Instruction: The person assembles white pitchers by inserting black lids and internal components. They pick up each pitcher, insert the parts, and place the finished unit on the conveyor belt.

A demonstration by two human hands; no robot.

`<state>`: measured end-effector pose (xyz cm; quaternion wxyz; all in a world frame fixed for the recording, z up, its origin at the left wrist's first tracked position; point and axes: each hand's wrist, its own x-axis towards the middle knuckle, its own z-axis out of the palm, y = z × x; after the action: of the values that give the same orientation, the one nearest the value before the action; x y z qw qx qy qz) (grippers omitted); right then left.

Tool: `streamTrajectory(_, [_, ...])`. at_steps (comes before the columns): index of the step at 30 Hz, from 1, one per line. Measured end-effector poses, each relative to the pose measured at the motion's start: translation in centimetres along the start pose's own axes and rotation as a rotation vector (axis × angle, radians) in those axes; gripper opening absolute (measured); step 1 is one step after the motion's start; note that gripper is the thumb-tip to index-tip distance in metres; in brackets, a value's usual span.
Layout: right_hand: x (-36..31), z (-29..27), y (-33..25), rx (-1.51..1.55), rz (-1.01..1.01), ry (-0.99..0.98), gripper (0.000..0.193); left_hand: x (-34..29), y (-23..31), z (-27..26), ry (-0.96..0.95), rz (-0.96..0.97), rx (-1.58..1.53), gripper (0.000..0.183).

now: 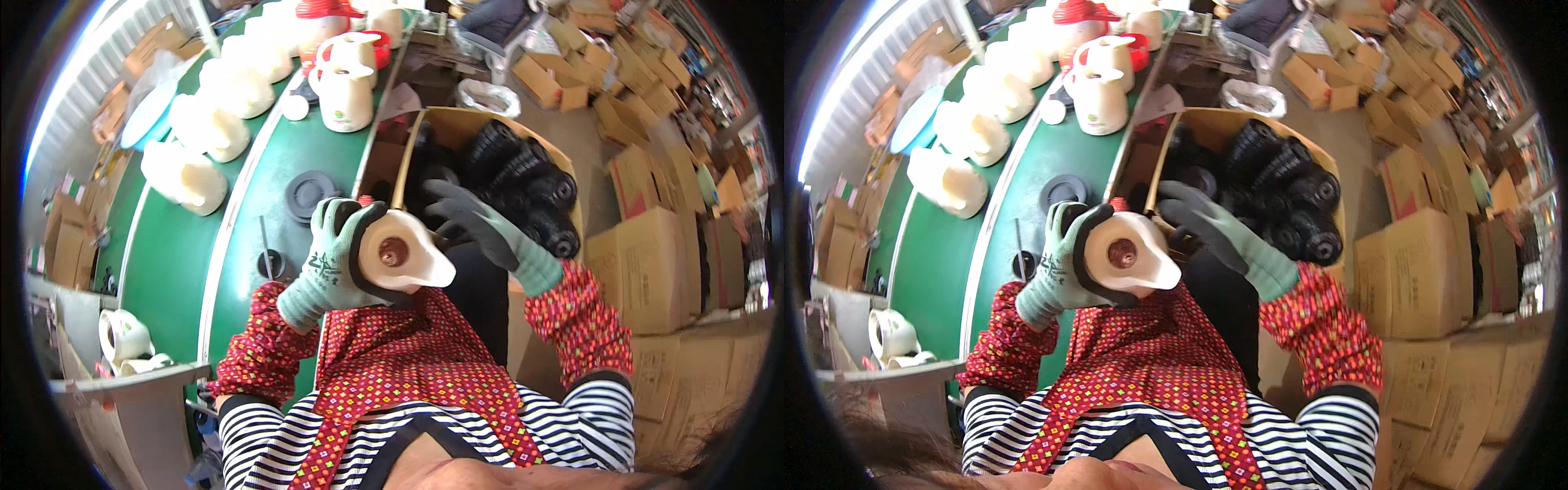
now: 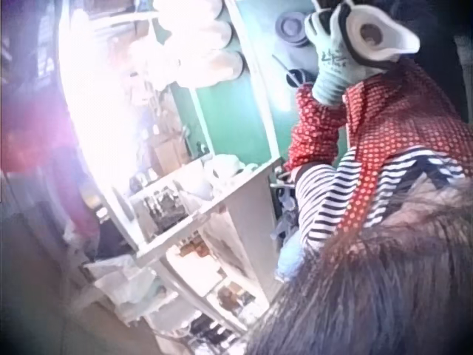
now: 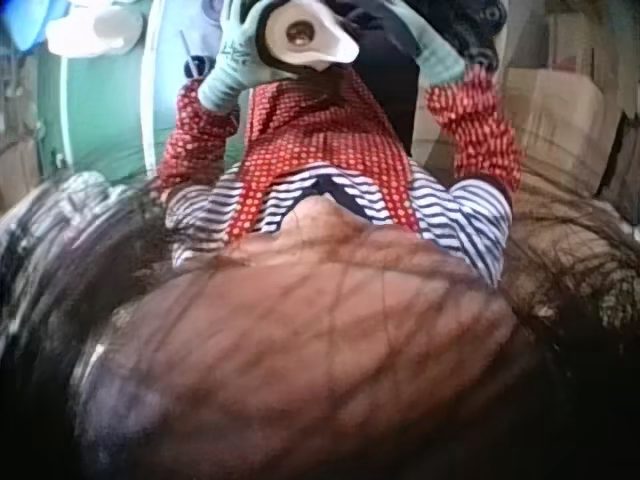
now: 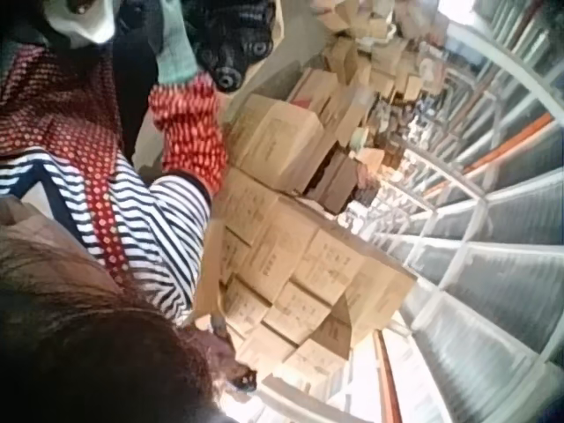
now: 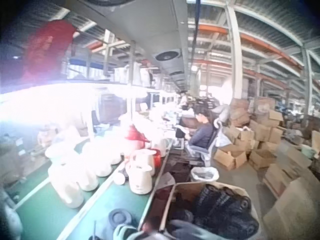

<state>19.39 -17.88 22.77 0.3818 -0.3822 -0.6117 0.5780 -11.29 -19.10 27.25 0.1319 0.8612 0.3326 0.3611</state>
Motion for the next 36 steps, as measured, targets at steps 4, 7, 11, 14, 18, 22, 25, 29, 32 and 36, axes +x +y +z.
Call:
streamTrajectory(4, [-4.2,2.3,6.6,0.455,0.152,0.282,0.052,-2.2,2.4,2.1,0.344,-0.208,-0.067,0.126])
streamTrajectory(7, [-4.5,5.1,2.1,0.218,0.044,0.395,0.054,-5.5,4.5,4.4,0.372,-0.344,-0.175,0.138])
streamTrajectory(11, [-3.6,0.8,6.3,-0.709,-0.259,0.586,0.03,-9.5,2.2,2.3,-0.091,-0.22,-0.182,0.096])
streamTrajectory(14, [-2.1,-0.6,2.7,-0.559,-0.19,0.673,0.02,-15.3,-6.2,4.0,0.254,-0.637,-0.141,0.09])
streamTrajectory(18, [0.1,2.0,4.8,-0.759,-0.143,0.323,0.042,-11.3,-12.5,3.8,0.16,-0.802,-0.098,0.082])
streamTrajectory(22, [-1.7,4.1,3.5,-0.763,-0.075,0.355,0.038,-8.7,-14.4,4.1,0.096,-0.883,-0.156,0.073])
streamTrajectory(25, [-2.0,4.2,3.2,-0.723,-0.231,0.355,0.029,-7.3,-15.3,4.0,0.079,-0.935,-0.219,0.067])
streamTrajectory(29, [-1.2,2.6,2.0,-0.633,-0.254,0.24,0.025,-6.5,-14.6,2.5,0.1,-1.005,-0.344,0.059])
streamTrajectory(32, [1.2,0.2,1.6,-0.52,-0.355,0.07,0.025,-6.8,-12.7,0.0,0.132,-1.076,-0.491,0.053])
streamTrajectory(36, [5.6,-1.6,-3.4,-0.894,-0.625,0.118,0.05,-1.6,-5.8,-2.4,0.002,-1.05,-0.752,0.048])
